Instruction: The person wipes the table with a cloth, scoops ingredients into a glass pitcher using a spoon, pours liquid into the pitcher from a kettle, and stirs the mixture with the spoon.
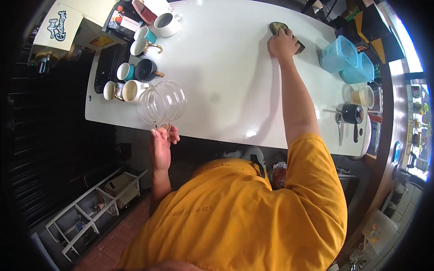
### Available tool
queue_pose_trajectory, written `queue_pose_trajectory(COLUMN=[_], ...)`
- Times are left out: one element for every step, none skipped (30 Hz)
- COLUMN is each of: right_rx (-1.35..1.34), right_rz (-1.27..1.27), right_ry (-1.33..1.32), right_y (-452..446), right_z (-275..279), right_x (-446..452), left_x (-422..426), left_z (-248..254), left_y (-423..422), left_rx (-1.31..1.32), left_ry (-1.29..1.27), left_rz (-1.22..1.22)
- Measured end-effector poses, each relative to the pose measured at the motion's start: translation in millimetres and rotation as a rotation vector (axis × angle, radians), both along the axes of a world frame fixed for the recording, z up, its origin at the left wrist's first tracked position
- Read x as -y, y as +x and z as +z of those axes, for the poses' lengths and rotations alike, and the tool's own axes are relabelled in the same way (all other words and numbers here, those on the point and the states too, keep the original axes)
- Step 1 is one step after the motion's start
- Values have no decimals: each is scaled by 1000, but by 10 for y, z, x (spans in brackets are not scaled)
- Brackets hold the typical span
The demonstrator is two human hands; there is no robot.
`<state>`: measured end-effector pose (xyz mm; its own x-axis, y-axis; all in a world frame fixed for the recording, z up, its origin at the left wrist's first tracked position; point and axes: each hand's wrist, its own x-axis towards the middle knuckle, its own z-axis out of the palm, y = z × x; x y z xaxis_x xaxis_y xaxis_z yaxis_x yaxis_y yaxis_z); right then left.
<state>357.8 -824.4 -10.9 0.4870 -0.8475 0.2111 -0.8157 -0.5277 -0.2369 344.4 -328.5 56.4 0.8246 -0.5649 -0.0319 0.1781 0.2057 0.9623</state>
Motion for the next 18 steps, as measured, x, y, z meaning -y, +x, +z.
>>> queue_pose_trajectory(right_rx=[19, 40, 44, 38, 33, 49, 63, 56, 26, 32, 84, 133, 145, 149, 152, 141, 129, 117], right_rz=[-7, -12, -6, 57, 120, 185, 247, 321, 373, 445, 527, 566, 585, 585, 582, 553, 502, 444], right_ry=[-37, -77, -76, -84, -91, -90, -89, -84, -80, -55, -59, -77, -79, -67, -56, -63, -47, -30], right_y=[62, 143, 243, 360, 480, 588, 677, 736, 776, 744, 651, 528, 375, 204, 34, -131, -307, -477], right_z=[-19, -32, -35, -28, -22, -26, -24, -28, -58, -43, -55, -79, -67, -37, -4, 28, 55, 74], right_x=[-41, -91, -156, -242, -342, -466, -616, -773, -919, -1079, -1223, -1352, -1449, -1524, -1564, -1565, -1554, -1512], left_x=[7, 9, 1, -20, -45, -73, -105, -130, -143, -150, -154, -149, -131, -100, -62, -20, 35, 103], left_z=[-11, -28, -45, -58, -62, -58, -59, -71, -84, -105, -135, -157, -171, -186, -204, -202, -199, -193], left_y=[-22, -41, -61, -89, -120, -155, -182, -205, -219, -222, -216, -203, -177, -132, -85, -22, 34, 84], left_rx=[-4, -15, -11, -8, -4, -10, -8, -17, -27, -27, -44, -64, -69, -56, -44, -41, -49, -54], left_ry=[-4, 2, 2, 9, 17, 21, 22, 22, 21, 18, 21, 23, 18, 17, 13, 11, 6, -2], left_rz=[-7, -7, -1, -2, -1, 11, 18, 26, 30, 21, 27, 30, 12, 0, -15, -41, -78, -87])
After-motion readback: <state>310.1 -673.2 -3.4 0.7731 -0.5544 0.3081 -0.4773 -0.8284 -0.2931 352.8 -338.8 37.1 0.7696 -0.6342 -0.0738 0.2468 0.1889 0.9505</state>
